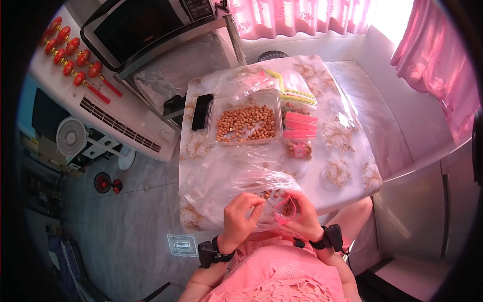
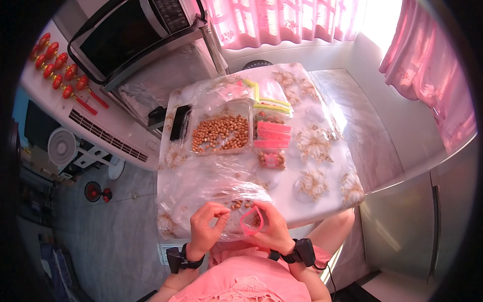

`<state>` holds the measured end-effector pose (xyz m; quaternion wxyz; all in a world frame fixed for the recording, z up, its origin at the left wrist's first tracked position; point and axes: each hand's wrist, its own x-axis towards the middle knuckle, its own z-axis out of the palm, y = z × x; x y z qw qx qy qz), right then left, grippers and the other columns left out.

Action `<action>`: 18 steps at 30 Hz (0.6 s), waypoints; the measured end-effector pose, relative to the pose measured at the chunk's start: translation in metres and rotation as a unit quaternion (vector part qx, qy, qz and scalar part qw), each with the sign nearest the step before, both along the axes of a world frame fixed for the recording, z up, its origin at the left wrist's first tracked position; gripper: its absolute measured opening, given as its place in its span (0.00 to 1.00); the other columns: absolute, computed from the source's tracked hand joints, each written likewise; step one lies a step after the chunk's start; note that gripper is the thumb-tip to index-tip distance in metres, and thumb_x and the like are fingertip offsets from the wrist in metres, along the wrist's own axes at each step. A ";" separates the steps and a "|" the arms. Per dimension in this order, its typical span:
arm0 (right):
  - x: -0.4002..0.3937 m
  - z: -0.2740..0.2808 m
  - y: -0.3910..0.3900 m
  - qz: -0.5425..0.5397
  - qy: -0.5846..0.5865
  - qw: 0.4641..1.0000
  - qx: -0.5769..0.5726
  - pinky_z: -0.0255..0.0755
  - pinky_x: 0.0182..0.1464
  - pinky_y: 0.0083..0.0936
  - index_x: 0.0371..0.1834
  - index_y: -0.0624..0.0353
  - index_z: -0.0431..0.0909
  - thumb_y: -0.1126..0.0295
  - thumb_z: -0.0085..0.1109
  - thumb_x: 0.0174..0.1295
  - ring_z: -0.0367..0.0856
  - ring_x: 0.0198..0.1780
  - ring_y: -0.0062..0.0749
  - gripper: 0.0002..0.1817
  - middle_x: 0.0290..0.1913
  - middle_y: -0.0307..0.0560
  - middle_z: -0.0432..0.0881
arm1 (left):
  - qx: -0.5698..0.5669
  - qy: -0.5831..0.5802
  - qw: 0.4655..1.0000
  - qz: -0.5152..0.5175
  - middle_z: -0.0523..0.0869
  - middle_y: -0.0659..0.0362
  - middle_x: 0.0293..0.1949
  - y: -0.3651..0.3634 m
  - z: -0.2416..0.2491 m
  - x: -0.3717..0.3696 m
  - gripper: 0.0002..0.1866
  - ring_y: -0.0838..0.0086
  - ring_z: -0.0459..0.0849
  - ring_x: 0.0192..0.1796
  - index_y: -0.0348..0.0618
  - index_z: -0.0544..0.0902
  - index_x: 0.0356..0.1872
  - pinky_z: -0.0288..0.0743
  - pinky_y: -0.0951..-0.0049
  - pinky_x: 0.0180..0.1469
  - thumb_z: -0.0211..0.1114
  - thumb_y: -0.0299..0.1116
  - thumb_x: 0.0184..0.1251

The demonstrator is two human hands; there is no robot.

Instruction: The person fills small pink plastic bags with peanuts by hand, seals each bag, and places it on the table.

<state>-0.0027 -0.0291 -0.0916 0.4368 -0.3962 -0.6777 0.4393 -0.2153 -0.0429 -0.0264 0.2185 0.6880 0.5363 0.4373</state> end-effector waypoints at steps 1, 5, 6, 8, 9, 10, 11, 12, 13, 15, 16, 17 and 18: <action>0.000 -0.002 -0.001 0.002 0.004 1.000 -0.015 0.77 0.61 0.25 0.69 0.61 0.70 0.75 0.81 0.52 0.82 0.58 0.28 0.40 0.59 0.46 0.81 | 0.000 0.001 1.000 0.001 0.88 0.53 0.39 0.000 -0.003 -0.005 0.08 0.61 0.88 0.41 0.39 0.88 0.41 0.82 0.66 0.43 0.74 0.22 0.62; 0.000 -0.001 -0.003 -0.004 0.012 0.999 -0.035 0.76 0.63 0.26 0.69 0.61 0.71 0.74 0.80 0.52 0.81 0.60 0.28 0.39 0.59 0.47 0.81 | -0.023 0.094 0.992 0.076 0.89 0.50 0.37 0.004 -0.019 -0.023 0.06 0.52 0.88 0.41 0.39 0.88 0.41 0.80 0.57 0.42 0.71 0.28 0.66; 0.001 0.000 -0.003 -0.005 0.012 0.999 -0.035 0.76 0.63 0.26 0.69 0.61 0.71 0.74 0.80 0.52 0.81 0.60 0.28 0.39 0.59 0.47 0.81 | -0.025 0.125 0.987 0.095 0.90 0.49 0.36 0.004 -0.020 -0.025 0.06 0.51 0.88 0.41 0.38 0.88 0.41 0.79 0.55 0.41 0.70 0.30 0.67; 0.001 0.003 -0.002 0.000 0.004 1.000 -0.024 0.77 0.62 0.26 0.69 0.60 0.71 0.74 0.80 0.52 0.81 0.60 0.28 0.39 0.59 0.47 0.81 | -0.060 0.162 0.980 0.095 0.89 0.47 0.36 0.008 -0.018 -0.029 0.07 0.49 0.88 0.40 0.38 0.89 0.40 0.79 0.54 0.41 0.70 0.31 0.68; 0.001 0.003 -0.001 0.000 0.004 1.000 -0.025 0.77 0.62 0.26 0.69 0.60 0.71 0.74 0.80 0.52 0.81 0.60 0.28 0.39 0.59 0.47 0.81 | -0.096 0.198 0.971 0.094 0.89 0.46 0.35 0.010 -0.017 -0.029 0.08 0.47 0.87 0.39 0.38 0.89 0.40 0.78 0.53 0.40 0.70 0.33 0.68; 0.001 0.002 -0.001 0.000 0.005 1.000 -0.017 0.77 0.62 0.25 0.69 0.60 0.71 0.75 0.80 0.52 0.81 0.60 0.28 0.39 0.59 0.46 0.81 | -0.097 0.197 0.971 0.093 0.89 0.46 0.35 0.011 -0.020 -0.029 0.08 0.47 0.87 0.39 0.38 0.89 0.40 0.78 0.53 0.40 0.70 0.33 0.68; 0.002 0.001 -0.001 0.000 0.005 1.000 -0.009 0.77 0.61 0.25 0.69 0.60 0.71 0.75 0.80 0.53 0.82 0.59 0.28 0.39 0.59 0.46 0.81 | -0.093 0.201 0.970 0.097 0.89 0.45 0.35 0.013 -0.027 -0.030 0.10 0.46 0.87 0.39 0.38 0.89 0.40 0.78 0.52 0.40 0.70 0.34 0.68; 0.001 0.001 -0.001 -0.002 0.004 1.000 -0.009 0.77 0.61 0.25 0.69 0.60 0.71 0.75 0.80 0.53 0.82 0.59 0.28 0.39 0.59 0.46 0.81 | -0.088 0.205 0.970 0.101 0.88 0.45 0.34 0.015 -0.032 -0.030 0.11 0.45 0.87 0.38 0.38 0.89 0.40 0.78 0.51 0.40 0.70 0.36 0.67; 0.001 0.000 -0.001 0.000 0.010 1.000 -0.013 0.77 0.61 0.25 0.69 0.60 0.71 0.75 0.80 0.53 0.82 0.59 0.28 0.39 0.59 0.46 0.81 | -0.087 0.204 0.970 0.099 0.88 0.45 0.34 0.017 -0.036 -0.031 0.11 0.45 0.87 0.38 0.38 0.89 0.40 0.78 0.51 0.40 0.70 0.36 0.67; 0.001 0.000 -0.001 0.002 0.018 1.000 -0.016 0.78 0.61 0.25 0.69 0.60 0.71 0.74 0.80 0.53 0.82 0.59 0.28 0.39 0.59 0.46 0.81 | -0.094 0.240 0.960 0.110 0.89 0.45 0.34 0.019 -0.042 -0.032 0.12 0.44 0.87 0.38 0.38 0.89 0.41 0.78 0.51 0.41 0.71 0.37 0.67; 0.002 0.000 -0.001 0.005 0.021 1.000 -0.023 0.78 0.61 0.25 0.69 0.60 0.71 0.74 0.80 0.53 0.82 0.59 0.28 0.39 0.59 0.46 0.81 | -0.094 0.240 0.960 0.110 0.89 0.45 0.34 0.019 -0.044 -0.032 0.12 0.44 0.87 0.38 0.38 0.89 0.41 0.78 0.51 0.41 0.71 0.37 0.67; 0.002 0.000 -0.002 0.007 0.024 0.999 -0.030 0.78 0.61 0.25 0.69 0.59 0.71 0.74 0.81 0.53 0.82 0.59 0.28 0.39 0.59 0.46 0.81 | -0.081 0.242 0.961 0.108 0.89 0.46 0.34 0.020 -0.045 -0.032 0.12 0.45 0.87 0.38 0.38 0.89 0.41 0.79 0.51 0.41 0.71 0.38 0.67; 0.002 0.000 -0.002 0.007 0.024 0.999 -0.030 0.78 0.61 0.25 0.69 0.59 0.71 0.74 0.81 0.53 0.82 0.59 0.28 0.39 0.59 0.46 0.81 | -0.068 0.244 0.962 0.106 0.89 0.46 0.35 0.021 -0.046 -0.031 0.13 0.45 0.87 0.38 0.38 0.89 0.42 0.79 0.50 0.41 0.71 0.38 0.67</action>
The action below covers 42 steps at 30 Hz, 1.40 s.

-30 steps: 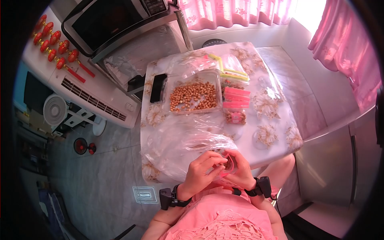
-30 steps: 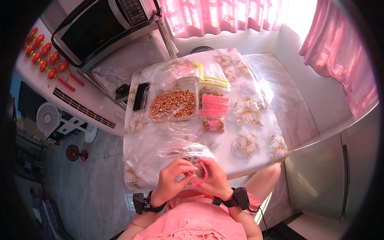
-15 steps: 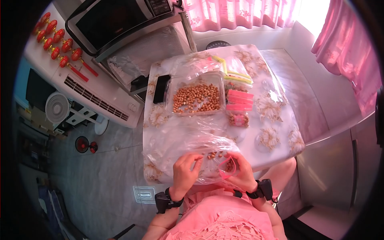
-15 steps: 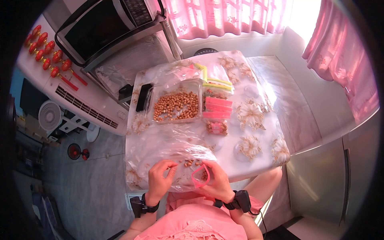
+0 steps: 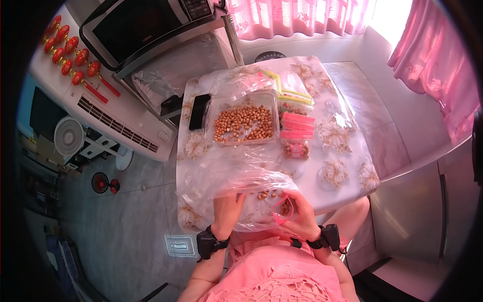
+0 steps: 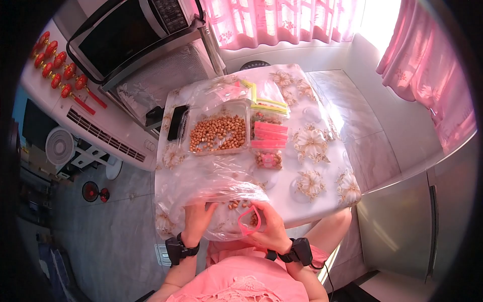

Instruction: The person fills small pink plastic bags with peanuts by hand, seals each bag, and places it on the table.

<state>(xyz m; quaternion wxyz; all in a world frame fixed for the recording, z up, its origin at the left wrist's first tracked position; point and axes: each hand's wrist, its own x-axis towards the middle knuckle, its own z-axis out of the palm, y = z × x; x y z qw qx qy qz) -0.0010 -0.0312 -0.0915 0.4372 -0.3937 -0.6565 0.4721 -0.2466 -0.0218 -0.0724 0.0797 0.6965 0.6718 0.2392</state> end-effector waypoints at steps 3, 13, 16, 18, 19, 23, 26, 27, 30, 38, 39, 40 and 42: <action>0.000 0.001 0.000 -0.003 -0.005 1.000 0.007 0.77 0.61 0.25 0.69 0.60 0.71 0.74 0.81 0.53 0.82 0.60 0.28 0.39 0.60 0.46 0.81 | -0.027 -0.010 0.999 0.021 0.89 0.46 0.36 -0.002 -0.004 0.000 0.13 0.45 0.87 0.39 0.39 0.89 0.42 0.79 0.50 0.42 0.71 0.39 0.67; 0.001 -0.003 0.000 0.002 -0.001 1.000 0.006 0.76 0.63 0.26 0.69 0.61 0.71 0.74 0.80 0.54 0.81 0.60 0.28 0.38 0.60 0.47 0.80 | -0.051 -0.026 0.998 0.025 0.90 0.50 0.33 -0.005 0.009 0.009 0.10 0.54 0.89 0.37 0.42 0.90 0.40 0.81 0.58 0.42 0.72 0.37 0.64; 0.001 -0.004 0.001 0.002 -0.005 1.000 0.007 0.77 0.62 0.26 0.69 0.61 0.71 0.74 0.80 0.54 0.81 0.60 0.28 0.39 0.61 0.47 0.80 | -0.060 -0.141 0.988 0.000 0.91 0.52 0.36 -0.013 0.031 0.015 0.09 0.61 0.91 0.38 0.40 0.90 0.40 0.82 0.65 0.44 0.76 0.31 0.60; 0.000 -0.004 -0.001 0.007 -0.005 1.000 0.003 0.77 0.62 0.26 0.69 0.61 0.70 0.74 0.80 0.54 0.81 0.59 0.28 0.39 0.61 0.47 0.80 | -0.036 -0.247 0.965 -0.080 0.90 0.55 0.36 -0.018 0.053 0.023 0.10 0.65 0.89 0.38 0.41 0.90 0.40 0.81 0.68 0.44 0.78 0.28 0.57; -0.001 -0.004 -0.001 0.004 0.004 1.000 0.000 0.77 0.61 0.26 0.69 0.61 0.71 0.74 0.81 0.53 0.81 0.59 0.28 0.39 0.60 0.47 0.80 | -0.035 -0.246 0.965 -0.077 0.90 0.55 0.36 -0.020 0.061 0.027 0.10 0.65 0.89 0.38 0.41 0.90 0.40 0.81 0.68 0.44 0.78 0.28 0.57; 0.001 0.001 0.000 0.008 0.004 1.000 0.000 0.77 0.61 0.27 0.69 0.61 0.70 0.74 0.81 0.52 0.81 0.58 0.27 0.40 0.59 0.46 0.80 | 0.025 -0.265 0.944 -0.196 0.87 0.56 0.37 -0.019 0.073 0.044 0.12 0.64 0.87 0.39 0.43 0.91 0.40 0.80 0.67 0.44 0.80 0.27 0.55; 0.002 -0.002 -0.002 0.021 0.025 0.998 -0.055 0.77 0.61 0.27 0.70 0.61 0.70 0.75 0.81 0.51 0.81 0.58 0.28 0.41 0.59 0.46 0.81 | 0.024 -0.257 0.940 -0.225 0.86 0.55 0.38 -0.017 0.066 0.050 0.12 0.63 0.87 0.40 0.43 0.91 0.41 0.80 0.66 0.44 0.80 0.27 0.55; 0.002 -0.001 -0.001 0.018 0.025 0.998 -0.055 0.77 0.61 0.27 0.70 0.61 0.70 0.75 0.81 0.51 0.81 0.58 0.28 0.41 0.59 0.46 0.81 | 0.018 -0.264 0.941 -0.209 0.86 0.55 0.38 -0.018 0.065 0.049 0.12 0.63 0.87 0.40 0.43 0.90 0.42 0.80 0.66 0.44 0.79 0.27 0.56; 0.001 0.001 -0.002 0.011 0.017 0.999 -0.029 0.78 0.61 0.26 0.70 0.61 0.69 0.74 0.81 0.52 0.81 0.59 0.28 0.41 0.60 0.46 0.81 | 0.016 -0.248 0.954 -0.170 0.87 0.54 0.39 -0.022 0.054 0.037 0.12 0.61 0.87 0.40 0.43 0.90 0.44 0.80 0.66 0.44 0.77 0.26 0.59; 0.000 -0.001 0.000 -0.003 -0.015 1.000 0.016 0.77 0.62 0.26 0.70 0.61 0.70 0.73 0.82 0.51 0.81 0.60 0.28 0.42 0.60 0.47 0.81 | -0.013 -0.125 0.991 -0.049 0.91 0.53 0.43 -0.017 0.022 0.009 0.10 0.58 0.87 0.41 0.41 0.89 0.44 0.80 0.62 0.45 0.73 0.28 0.63; 0.000 0.000 0.000 -0.003 -0.015 1.000 0.016 0.77 0.62 0.26 0.70 0.61 0.70 0.73 0.82 0.51 0.81 0.60 0.28 0.42 0.60 0.47 0.81 | -0.027 -0.131 0.990 -0.052 0.91 0.52 0.43 -0.015 0.020 0.010 0.10 0.57 0.88 0.42 0.42 0.89 0.44 0.80 0.62 0.46 0.73 0.28 0.62; 0.000 0.000 0.000 -0.005 -0.020 1.000 0.014 0.77 0.62 0.26 0.70 0.61 0.70 0.73 0.82 0.51 0.81 0.60 0.28 0.41 0.60 0.47 0.81 | -0.040 -0.137 0.988 -0.056 0.91 0.52 0.43 -0.013 0.019 0.012 0.10 0.57 0.88 0.42 0.42 0.89 0.44 0.80 0.61 0.46 0.74 0.29 0.62; -0.001 0.001 0.000 -0.008 -0.024 1.000 0.013 0.77 0.62 0.26 0.69 0.61 0.71 0.73 0.82 0.51 0.81 0.60 0.28 0.41 0.60 0.47 0.81 | -0.054 -0.137 0.987 -0.061 0.91 0.51 0.43 -0.010 0.021 0.019 0.10 0.55 0.88 0.43 0.42 0.89 0.44 0.80 0.61 0.46 0.74 0.30 0.61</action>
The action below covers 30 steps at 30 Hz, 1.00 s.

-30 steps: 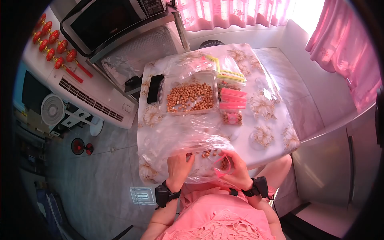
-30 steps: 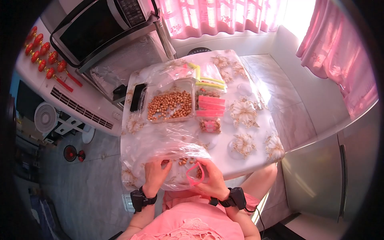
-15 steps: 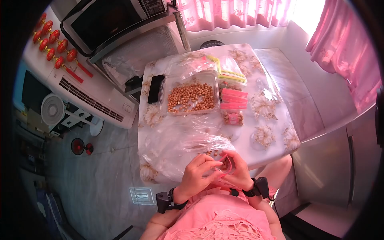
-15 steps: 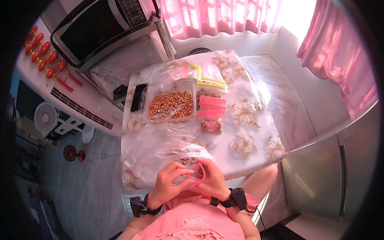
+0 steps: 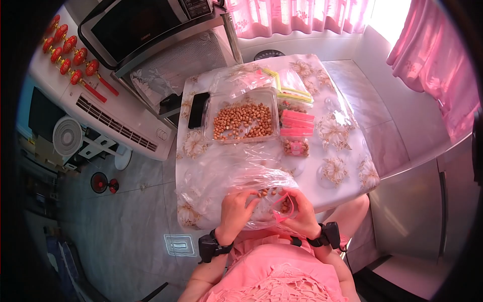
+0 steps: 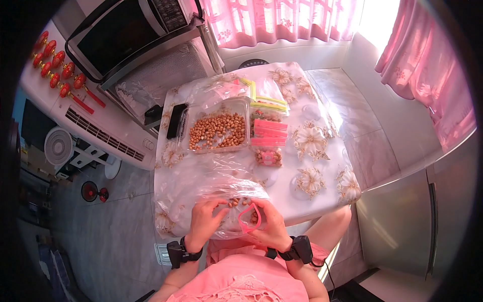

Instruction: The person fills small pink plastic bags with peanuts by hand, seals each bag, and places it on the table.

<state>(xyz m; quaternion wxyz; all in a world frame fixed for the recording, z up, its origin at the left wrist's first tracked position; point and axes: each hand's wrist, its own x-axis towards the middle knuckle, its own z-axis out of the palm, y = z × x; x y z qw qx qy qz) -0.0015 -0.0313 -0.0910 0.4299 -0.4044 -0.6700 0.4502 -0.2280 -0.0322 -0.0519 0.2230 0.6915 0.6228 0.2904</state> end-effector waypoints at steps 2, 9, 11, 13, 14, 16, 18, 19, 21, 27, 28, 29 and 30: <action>0.000 -0.001 0.000 -0.004 0.000 1.000 0.000 0.77 0.62 0.26 0.69 0.61 0.72 0.73 0.82 0.51 0.81 0.60 0.28 0.40 0.60 0.47 0.81 | -0.012 0.000 1.000 -0.009 0.91 0.51 0.43 0.003 -0.001 0.005 0.11 0.54 0.88 0.43 0.42 0.89 0.44 0.79 0.60 0.46 0.75 0.30 0.61; 0.000 0.003 -0.002 0.000 0.017 0.999 -0.032 0.77 0.62 0.25 0.68 0.60 0.72 0.73 0.83 0.51 0.81 0.59 0.27 0.40 0.59 0.46 0.81 | -0.016 -0.001 1.000 -0.011 0.89 0.51 0.40 0.007 -0.010 0.008 0.09 0.53 0.88 0.41 0.40 0.88 0.41 0.80 0.59 0.44 0.75 0.31 0.61; 0.000 0.004 -0.001 -0.003 0.017 1.000 -0.023 0.77 0.62 0.25 0.68 0.60 0.72 0.73 0.83 0.50 0.81 0.59 0.27 0.40 0.59 0.46 0.81 | -0.022 0.014 1.000 -0.008 0.89 0.51 0.40 0.006 -0.009 0.007 0.09 0.53 0.88 0.41 0.40 0.88 0.40 0.80 0.59 0.44 0.75 0.30 0.61; 0.001 0.004 -0.001 -0.003 0.008 1.000 -0.020 0.77 0.62 0.25 0.68 0.60 0.72 0.73 0.83 0.50 0.81 0.59 0.26 0.40 0.59 0.45 0.81 | -0.032 0.004 0.999 -0.001 0.89 0.51 0.39 0.004 -0.009 0.005 0.08 0.56 0.88 0.38 0.38 0.87 0.38 0.80 0.62 0.42 0.74 0.30 0.62; 0.001 0.003 -0.001 -0.004 -0.001 1.000 -0.016 0.77 0.62 0.25 0.68 0.60 0.72 0.72 0.83 0.50 0.81 0.59 0.26 0.40 0.59 0.45 0.81 | -0.032 0.004 0.999 -0.001 0.89 0.51 0.39 0.002 -0.008 0.005 0.08 0.56 0.88 0.38 0.38 0.87 0.38 0.80 0.62 0.42 0.74 0.30 0.62; 0.001 0.003 0.000 -0.005 -0.001 1.000 -0.008 0.77 0.61 0.25 0.68 0.60 0.72 0.72 0.84 0.50 0.81 0.58 0.26 0.40 0.58 0.45 0.81 | -0.034 -0.074 0.997 0.003 0.88 0.54 0.37 0.000 0.000 0.005 0.08 0.63 0.87 0.36 0.39 0.88 0.38 0.79 0.67 0.41 0.76 0.29 0.61; 0.001 0.002 0.000 -0.005 -0.001 1.000 0.000 0.77 0.61 0.25 0.68 0.60 0.72 0.72 0.84 0.49 0.81 0.58 0.26 0.41 0.58 0.45 0.81 | -0.051 -0.136 0.989 -0.021 0.87 0.55 0.36 -0.003 0.017 0.006 0.08 0.65 0.86 0.36 0.39 0.88 0.38 0.78 0.69 0.41 0.77 0.29 0.61; 0.001 0.001 0.000 -0.003 0.002 1.000 0.003 0.77 0.61 0.25 0.68 0.60 0.72 0.73 0.84 0.49 0.81 0.58 0.27 0.41 0.58 0.45 0.81 | -0.069 -0.197 0.977 -0.044 0.86 0.57 0.36 -0.004 0.027 0.006 0.08 0.68 0.84 0.36 0.39 0.88 0.38 0.78 0.72 0.41 0.78 0.28 0.60; 0.001 0.002 0.000 0.001 0.006 1.000 0.005 0.78 0.60 0.25 0.68 0.60 0.72 0.73 0.84 0.49 0.82 0.57 0.27 0.41 0.58 0.45 0.81 | -0.047 -0.206 0.974 -0.077 0.86 0.56 0.37 -0.003 0.042 0.009 0.09 0.66 0.85 0.37 0.40 0.88 0.39 0.79 0.70 0.42 0.78 0.30 0.60; 0.001 -0.003 -0.001 0.010 0.017 0.999 -0.028 0.77 0.60 0.24 0.69 0.61 0.71 0.74 0.82 0.51 0.81 0.57 0.25 0.41 0.58 0.45 0.81 | 0.057 -0.154 0.977 -0.136 0.86 0.58 0.37 0.001 0.045 0.030 0.10 0.69 0.84 0.37 0.39 0.89 0.41 0.79 0.71 0.42 0.79 0.28 0.60; 0.000 -0.004 -0.001 0.013 0.043 0.998 -0.036 0.78 0.59 0.24 0.69 0.61 0.70 0.75 0.82 0.51 0.81 0.56 0.24 0.41 0.58 0.45 0.81 | 0.058 -0.140 0.980 -0.128 0.86 0.58 0.38 0.002 0.045 0.032 0.11 0.69 0.85 0.37 0.40 0.89 0.42 0.79 0.70 0.42 0.79 0.28 0.60; -0.001 -0.005 -0.002 0.015 0.070 0.996 -0.044 0.78 0.58 0.23 0.69 0.61 0.70 0.76 0.81 0.52 0.81 0.56 0.23 0.41 0.58 0.45 0.81 | 0.057 -0.141 0.980 -0.130 0.86 0.58 0.38 0.001 0.042 0.031 0.11 0.69 0.85 0.37 0.40 0.89 0.42 0.79 0.70 0.42 0.79 0.28 0.60; 0.000 -0.004 -0.001 0.014 0.069 0.996 -0.045 0.78 0.58 0.23 0.69 0.61 0.70 0.76 0.81 0.52 0.81 0.56 0.23 0.41 0.58 0.45 0.81 | 0.045 -0.154 0.981 -0.110 0.87 0.57 0.38 0.000 0.036 0.026 0.11 0.67 0.86 0.38 0.40 0.88 0.42 0.80 0.69 0.42 0.77 0.27 0.60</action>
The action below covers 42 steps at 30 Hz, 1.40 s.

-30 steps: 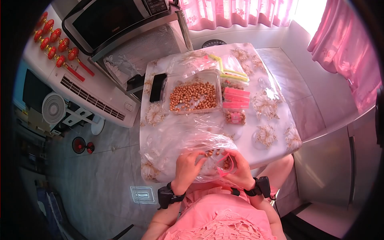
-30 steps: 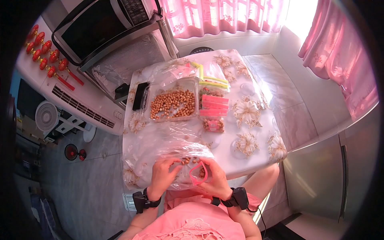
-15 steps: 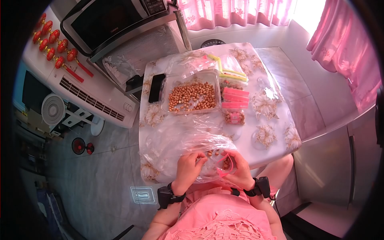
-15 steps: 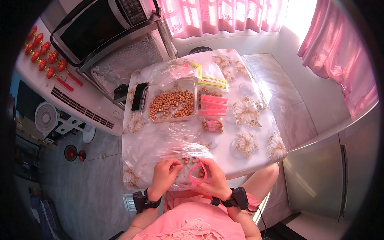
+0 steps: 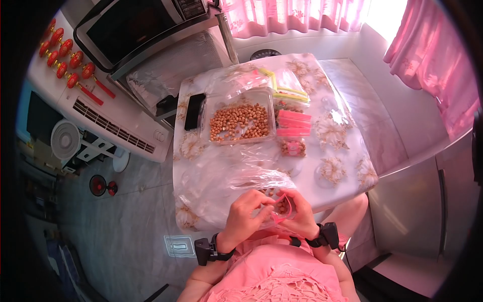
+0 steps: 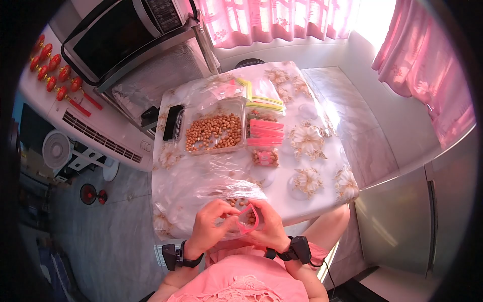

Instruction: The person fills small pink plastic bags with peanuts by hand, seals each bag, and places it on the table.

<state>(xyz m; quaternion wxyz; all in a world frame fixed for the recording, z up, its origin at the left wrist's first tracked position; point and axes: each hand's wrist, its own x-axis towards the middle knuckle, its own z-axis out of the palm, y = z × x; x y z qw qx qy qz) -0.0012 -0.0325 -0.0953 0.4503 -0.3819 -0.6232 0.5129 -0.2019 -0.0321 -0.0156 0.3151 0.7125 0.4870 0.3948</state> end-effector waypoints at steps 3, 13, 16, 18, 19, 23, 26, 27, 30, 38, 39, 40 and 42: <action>-0.001 -0.001 0.000 -0.010 -0.048 0.998 0.048 0.78 0.58 0.23 0.70 0.61 0.70 0.76 0.81 0.52 0.81 0.56 0.23 0.41 0.58 0.45 0.81 | -0.022 0.050 0.997 0.050 0.88 0.54 0.40 -0.002 -0.011 -0.019 0.10 0.63 0.88 0.41 0.40 0.88 0.43 0.80 0.67 0.44 0.75 0.26 0.61; 0.000 0.001 0.002 -0.013 -0.063 0.997 0.047 0.78 0.59 0.24 0.70 0.60 0.71 0.74 0.82 0.51 0.82 0.58 0.25 0.41 0.59 0.45 0.81 | -0.011 0.131 0.990 0.051 0.90 0.52 0.43 0.008 -0.036 -0.021 0.10 0.53 0.88 0.46 0.45 0.88 0.44 0.80 0.57 0.48 0.72 0.29 0.62; 0.000 0.002 0.001 -0.011 -0.052 0.998 0.031 0.79 0.59 0.23 0.69 0.60 0.71 0.74 0.82 0.51 0.82 0.57 0.24 0.41 0.59 0.45 0.81 | -0.007 0.146 0.988 0.046 0.89 0.53 0.42 0.014 -0.045 -0.016 0.10 0.53 0.87 0.45 0.45 0.88 0.43 0.80 0.56 0.47 0.72 0.29 0.61; 0.000 0.003 0.000 -0.009 -0.046 0.999 0.023 0.79 0.58 0.23 0.69 0.60 0.71 0.74 0.82 0.51 0.82 0.57 0.24 0.41 0.59 0.45 0.81 | -0.008 0.153 0.987 0.040 0.89 0.53 0.42 0.017 -0.048 -0.014 0.09 0.53 0.87 0.45 0.44 0.88 0.43 0.80 0.56 0.47 0.72 0.29 0.61; 0.000 0.003 0.000 -0.006 -0.039 0.999 0.009 0.79 0.58 0.23 0.69 0.60 0.71 0.74 0.82 0.51 0.82 0.56 0.24 0.41 0.59 0.45 0.81 | -0.008 0.161 0.986 0.036 0.88 0.53 0.41 0.017 -0.049 -0.014 0.09 0.53 0.87 0.45 0.44 0.87 0.43 0.79 0.56 0.46 0.72 0.29 0.61; 0.000 0.004 0.001 -0.010 -0.046 0.998 0.030 0.79 0.59 0.23 0.69 0.60 0.71 0.74 0.82 0.51 0.82 0.56 0.24 0.40 0.59 0.44 0.81 | -0.037 0.174 0.983 0.047 0.89 0.53 0.42 0.015 -0.050 -0.014 0.09 0.53 0.87 0.45 0.43 0.87 0.42 0.79 0.57 0.46 0.72 0.29 0.61; 0.000 0.003 0.002 -0.017 -0.058 0.997 0.053 0.79 0.59 0.24 0.69 0.60 0.71 0.74 0.82 0.51 0.81 0.57 0.24 0.41 0.59 0.45 0.81 | -0.043 0.108 0.992 0.056 0.88 0.53 0.40 0.012 -0.046 -0.015 0.09 0.54 0.87 0.44 0.41 0.87 0.42 0.80 0.59 0.46 0.73 0.29 0.61; 0.000 0.004 0.002 -0.016 -0.058 0.997 0.052 0.79 0.59 0.24 0.69 0.60 0.71 0.74 0.82 0.51 0.81 0.57 0.24 0.41 0.59 0.45 0.81 | -0.061 0.065 0.994 0.057 0.88 0.53 0.40 0.009 -0.039 -0.014 0.09 0.55 0.87 0.44 0.41 0.87 0.42 0.80 0.60 0.46 0.74 0.28 0.61; 0.000 0.007 0.001 -0.004 -0.044 0.999 0.029 0.78 0.59 0.24 0.69 0.60 0.71 0.74 0.83 0.50 0.81 0.57 0.25 0.41 0.59 0.45 0.81 | -0.052 0.009 0.998 0.035 0.87 0.54 0.39 0.004 -0.017 -0.012 0.09 0.57 0.87 0.43 0.40 0.87 0.41 0.80 0.62 0.47 0.75 0.28 0.60; -0.001 0.009 0.001 0.006 -0.009 1.000 0.015 0.79 0.57 0.25 0.70 0.61 0.70 0.77 0.81 0.50 0.82 0.54 0.25 0.42 0.55 0.44 0.81 | 0.066 -0.011 0.996 -0.060 0.88 0.57 0.38 0.009 -0.003 0.002 0.10 0.64 0.86 0.41 0.43 0.90 0.39 0.79 0.66 0.44 0.79 0.26 0.55; -0.001 0.009 0.001 0.004 -0.009 1.000 0.015 0.79 0.57 0.25 0.70 0.61 0.70 0.77 0.81 0.50 0.82 0.54 0.25 0.42 0.55 0.44 0.81 | 0.067 -0.002 0.996 -0.060 0.88 0.57 0.38 0.009 -0.004 0.003 0.10 0.64 0.86 0.41 0.43 0.90 0.39 0.79 0.66 0.44 0.79 0.26 0.55; 0.000 0.007 0.002 0.001 -0.026 0.999 0.030 0.79 0.57 0.25 0.70 0.61 0.70 0.77 0.81 0.49 0.82 0.54 0.25 0.42 0.55 0.44 0.81 | 0.067 0.008 0.996 -0.060 0.88 0.57 0.38 0.009 -0.006 0.003 0.10 0.64 0.86 0.41 0.43 0.90 0.39 0.79 0.66 0.44 0.79 0.26 0.55; 0.001 0.005 0.002 -0.002 -0.042 0.998 0.045 0.79 0.57 0.25 0.70 0.61 0.70 0.78 0.81 0.49 0.82 0.54 0.26 0.42 0.55 0.45 0.81 | 0.069 0.010 0.996 -0.058 0.87 0.57 0.38 0.008 -0.005 0.004 0.10 0.64 0.86 0.41 0.43 0.90 0.39 0.79 0.66 0.44 0.78 0.25 0.56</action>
